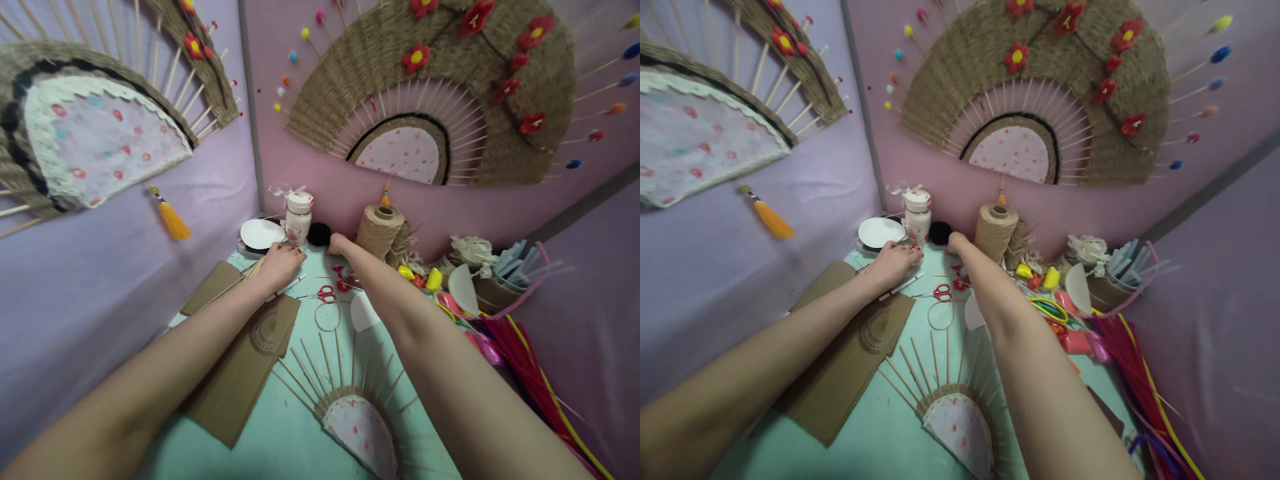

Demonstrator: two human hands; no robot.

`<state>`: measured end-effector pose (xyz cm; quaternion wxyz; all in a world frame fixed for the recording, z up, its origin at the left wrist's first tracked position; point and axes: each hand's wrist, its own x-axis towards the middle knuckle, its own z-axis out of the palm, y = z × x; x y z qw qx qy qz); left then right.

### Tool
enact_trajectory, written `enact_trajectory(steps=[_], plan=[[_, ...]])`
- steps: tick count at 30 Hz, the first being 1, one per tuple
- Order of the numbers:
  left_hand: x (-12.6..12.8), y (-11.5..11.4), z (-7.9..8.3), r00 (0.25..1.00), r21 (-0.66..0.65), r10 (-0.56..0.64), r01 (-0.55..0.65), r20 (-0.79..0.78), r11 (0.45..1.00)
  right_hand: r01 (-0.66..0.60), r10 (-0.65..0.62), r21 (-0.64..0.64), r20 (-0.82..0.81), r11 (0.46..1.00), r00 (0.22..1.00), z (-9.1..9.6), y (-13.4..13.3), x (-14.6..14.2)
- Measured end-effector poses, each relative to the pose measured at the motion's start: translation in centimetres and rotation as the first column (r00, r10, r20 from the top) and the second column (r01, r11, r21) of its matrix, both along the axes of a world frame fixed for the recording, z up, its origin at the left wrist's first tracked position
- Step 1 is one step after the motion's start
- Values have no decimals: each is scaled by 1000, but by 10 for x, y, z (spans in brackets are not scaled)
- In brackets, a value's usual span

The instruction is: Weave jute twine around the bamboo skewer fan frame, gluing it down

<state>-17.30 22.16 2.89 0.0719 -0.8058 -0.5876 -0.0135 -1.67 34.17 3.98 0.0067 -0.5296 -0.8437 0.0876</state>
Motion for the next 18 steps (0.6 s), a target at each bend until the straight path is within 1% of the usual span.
enact_trajectory(steps=[1,3,5,7,9,10,12,14,15,16,17,18], plan=[[-1,0,0,1000,0,-6,6,8,1000,-1,1,-4,11,1000,1000,4,-1,0],[-2,-1,0,1000,1,-19,19,2,1000,23,-18,-50,103,998,995,13,-4,2],[-2,-2,1,999,-5,-22,22,-27,1000,35,-25,-63,159,997,987,24,-8,7],[-1,-3,1,998,-26,-18,16,-55,1000,38,-30,-40,184,998,982,36,-17,16],[0,-3,2,998,-45,-12,9,-58,999,45,-43,-6,197,999,979,50,-31,32],[2,-4,3,999,-42,-8,5,-51,999,52,-52,5,205,999,977,58,-40,43],[7,-9,7,1000,10,11,-11,-14,1000,59,-62,24,220,998,973,72,-62,68],[17,-21,16,998,80,26,-30,56,996,57,-68,57,218,997,974,84,-88,99],[24,-30,21,995,92,8,-17,95,996,57,-65,50,181,997,981,89,-102,115],[32,-41,26,991,86,-10,-1,134,996,72,-76,32,132,997,988,92,-118,132],[41,-55,31,986,43,-39,33,164,999,91,-92,6,60,996,994,93,-134,149],[51,-70,34,979,-32,-82,89,186,996,106,-107,-30,-30,994,994,93,-152,165]])
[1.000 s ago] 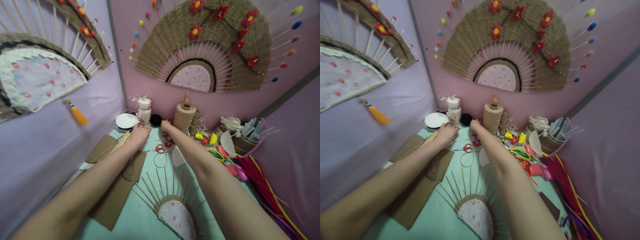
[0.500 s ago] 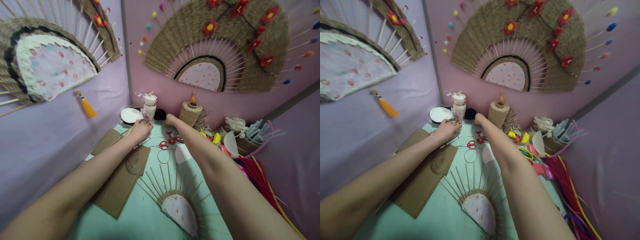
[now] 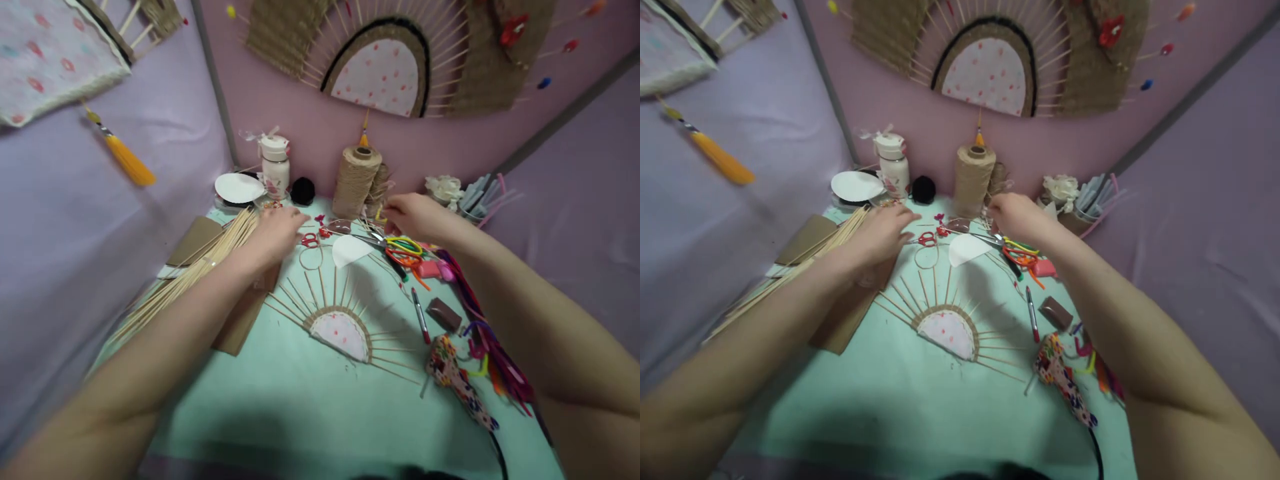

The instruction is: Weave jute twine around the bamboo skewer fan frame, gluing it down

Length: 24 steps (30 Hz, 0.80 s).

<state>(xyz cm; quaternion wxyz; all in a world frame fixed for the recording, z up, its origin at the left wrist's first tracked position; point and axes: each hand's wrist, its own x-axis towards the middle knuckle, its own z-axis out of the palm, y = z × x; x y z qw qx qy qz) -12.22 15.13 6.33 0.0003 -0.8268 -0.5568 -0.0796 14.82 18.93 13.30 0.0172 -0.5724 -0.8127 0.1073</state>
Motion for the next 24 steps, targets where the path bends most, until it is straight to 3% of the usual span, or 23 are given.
enact_trajectory(steps=[2,4,8,10,12,16,20,24], plan=[[20,-36,1,981,-188,-188,193,46,963,60,-68,-43,-201,997,977,-6,-40,30],[36,-73,-7,942,-305,-323,336,93,891,128,-158,-97,-432,987,888,-19,-86,55],[53,-129,-40,924,-228,-371,382,93,895,195,-358,-301,-775,934,520,-65,-178,85],[56,-141,-58,928,-187,-361,372,91,909,212,-460,-410,-822,887,335,-92,-215,91],[58,-146,-73,939,-141,-334,344,87,928,228,-507,-462,-833,857,220,-115,-242,91],[66,-144,-83,953,-64,-303,304,21,951,180,-529,-507,-842,843,105,-140,-268,77],[75,-148,-69,957,-21,-289,288,-34,957,149,-520,-510,-854,847,35,-144,-275,60],[73,-175,-61,955,-38,-286,284,-81,958,110,-506,-501,-863,858,16,-147,-286,52]])
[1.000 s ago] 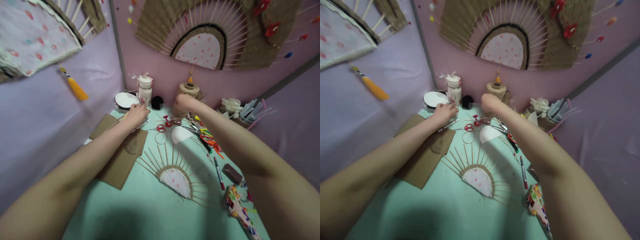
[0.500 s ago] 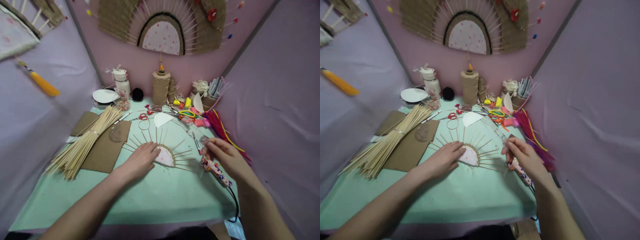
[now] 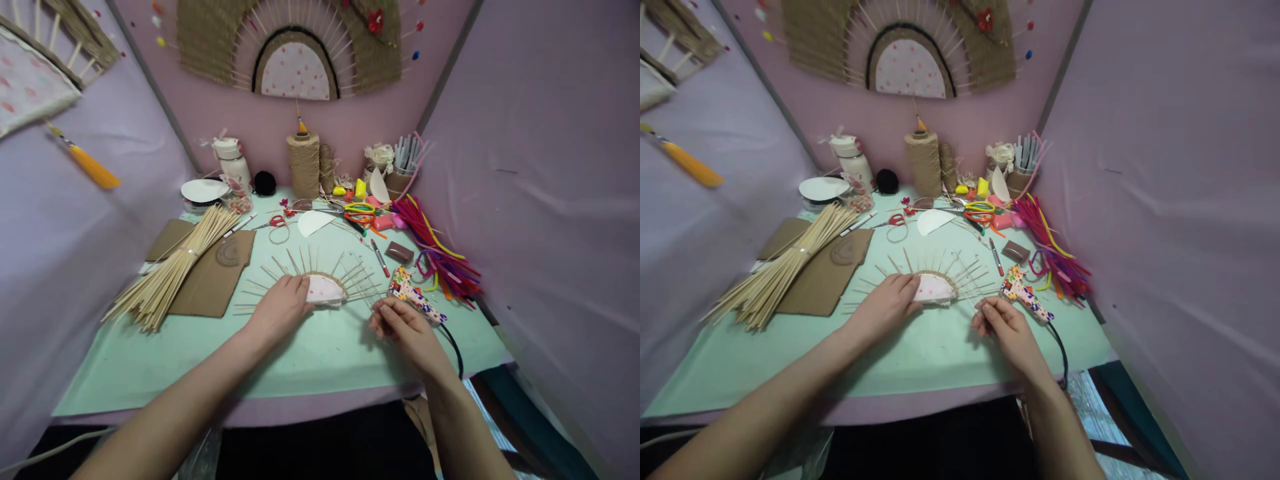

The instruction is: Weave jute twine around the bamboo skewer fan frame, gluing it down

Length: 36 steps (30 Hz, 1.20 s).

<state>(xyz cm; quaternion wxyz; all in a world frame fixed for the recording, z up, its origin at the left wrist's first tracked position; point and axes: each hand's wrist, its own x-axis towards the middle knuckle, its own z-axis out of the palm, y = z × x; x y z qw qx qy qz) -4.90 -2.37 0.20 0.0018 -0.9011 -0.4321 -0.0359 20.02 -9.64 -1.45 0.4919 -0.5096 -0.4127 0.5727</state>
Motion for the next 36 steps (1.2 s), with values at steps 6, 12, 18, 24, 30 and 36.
enact_trajectory(steps=[6,12,18,24,30,36], plan=[[-15,-52,-26,981,95,86,-103,176,990,-24,18,-48,-115,999,993,-3,-20,-15],[-16,-68,-35,927,49,133,-160,350,986,-12,-39,-148,-332,989,943,6,-28,-45],[-25,-69,-1,624,-207,336,-273,705,940,-126,78,-117,-346,985,935,7,-29,-68],[-16,-51,5,347,-696,676,-83,651,713,-266,235,-55,-328,962,915,3,-15,-94],[-8,-32,3,121,-729,725,-21,678,685,-350,336,-16,-241,937,910,3,-3,-108],[-19,8,26,-34,-721,721,11,692,693,-405,393,30,192,914,899,22,10,-90]])
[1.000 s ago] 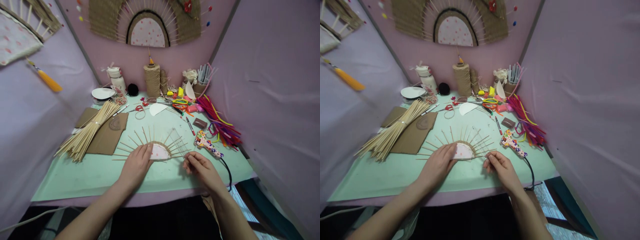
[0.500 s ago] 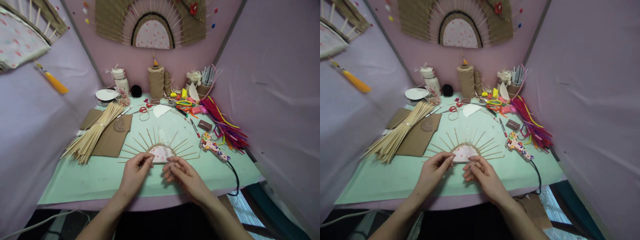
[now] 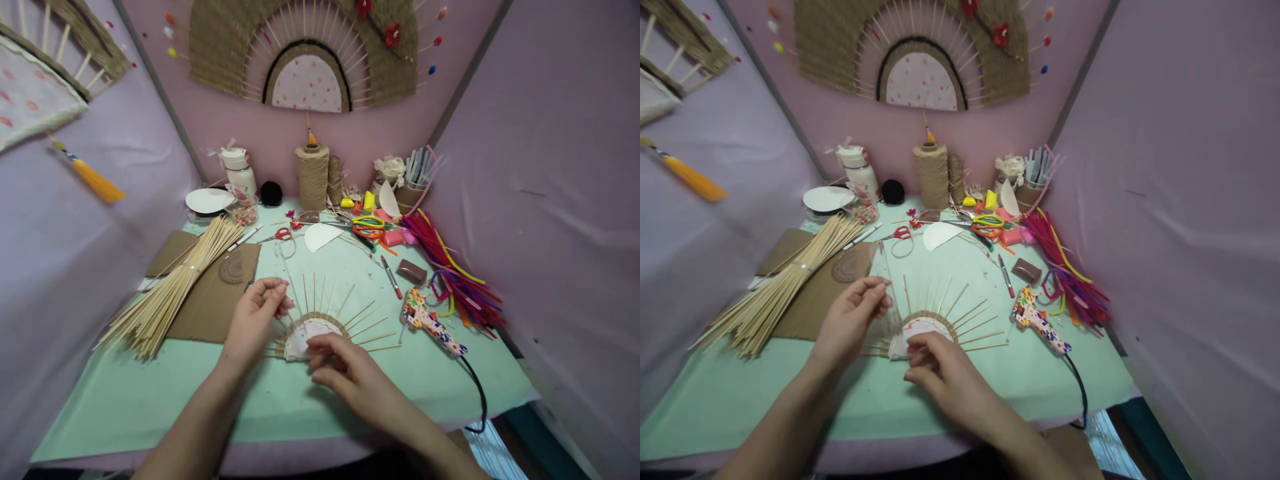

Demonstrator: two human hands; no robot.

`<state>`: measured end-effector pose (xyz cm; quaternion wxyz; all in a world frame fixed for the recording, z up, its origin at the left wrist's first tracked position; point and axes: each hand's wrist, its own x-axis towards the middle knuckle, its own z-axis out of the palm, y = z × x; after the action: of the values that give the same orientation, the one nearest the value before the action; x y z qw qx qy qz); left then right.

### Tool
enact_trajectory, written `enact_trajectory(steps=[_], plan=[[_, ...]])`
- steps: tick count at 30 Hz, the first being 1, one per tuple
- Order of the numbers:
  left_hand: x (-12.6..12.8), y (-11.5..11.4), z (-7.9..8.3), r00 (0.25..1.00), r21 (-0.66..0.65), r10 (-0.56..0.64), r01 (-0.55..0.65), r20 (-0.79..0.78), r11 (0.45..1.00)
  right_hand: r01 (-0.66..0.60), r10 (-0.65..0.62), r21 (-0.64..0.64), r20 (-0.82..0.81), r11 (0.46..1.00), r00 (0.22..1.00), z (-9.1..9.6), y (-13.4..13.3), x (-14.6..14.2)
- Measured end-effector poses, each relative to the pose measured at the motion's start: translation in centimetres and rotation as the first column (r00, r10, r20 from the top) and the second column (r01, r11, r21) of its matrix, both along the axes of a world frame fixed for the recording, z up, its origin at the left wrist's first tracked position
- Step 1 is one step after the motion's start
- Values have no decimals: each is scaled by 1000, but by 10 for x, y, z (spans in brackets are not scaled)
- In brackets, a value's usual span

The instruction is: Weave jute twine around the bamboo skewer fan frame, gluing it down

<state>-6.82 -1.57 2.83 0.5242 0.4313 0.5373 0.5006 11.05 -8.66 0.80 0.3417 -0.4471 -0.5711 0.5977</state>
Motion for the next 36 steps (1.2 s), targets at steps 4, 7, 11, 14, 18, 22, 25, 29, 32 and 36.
enact_trajectory(steps=[4,7,11,14,18,22,25,29,32,36], plan=[[9,30,8,999,79,5,-2,-39,997,33,-53,119,164,992,985,25,13,30],[23,38,2,997,53,-63,66,-55,996,133,-194,229,271,964,943,36,25,60],[28,37,-10,994,-20,-110,110,-22,994,223,-364,361,388,905,847,41,51,102],[23,35,-13,994,-45,-68,72,83,996,230,-441,455,438,860,784,42,85,124],[20,33,-12,978,-64,37,-24,205,998,161,-489,544,536,823,688,45,145,130],[24,28,-14,982,-137,-43,69,185,988,82,-448,484,714,871,538,42,202,114],[27,24,-21,982,-177,-131,154,135,972,-83,-354,459,777,885,521,37,236,89],[28,23,-27,977,-170,-187,203,107,964,-342,-261,453,837,823,481,32,268,42],[27,23,-27,978,-172,-181,197,107,965,-452,-232,405,891,795,390,34,289,8],[26,24,-27,973,-188,-197,217,119,958,-477,-246,385,912,790,328,37,316,-15]])
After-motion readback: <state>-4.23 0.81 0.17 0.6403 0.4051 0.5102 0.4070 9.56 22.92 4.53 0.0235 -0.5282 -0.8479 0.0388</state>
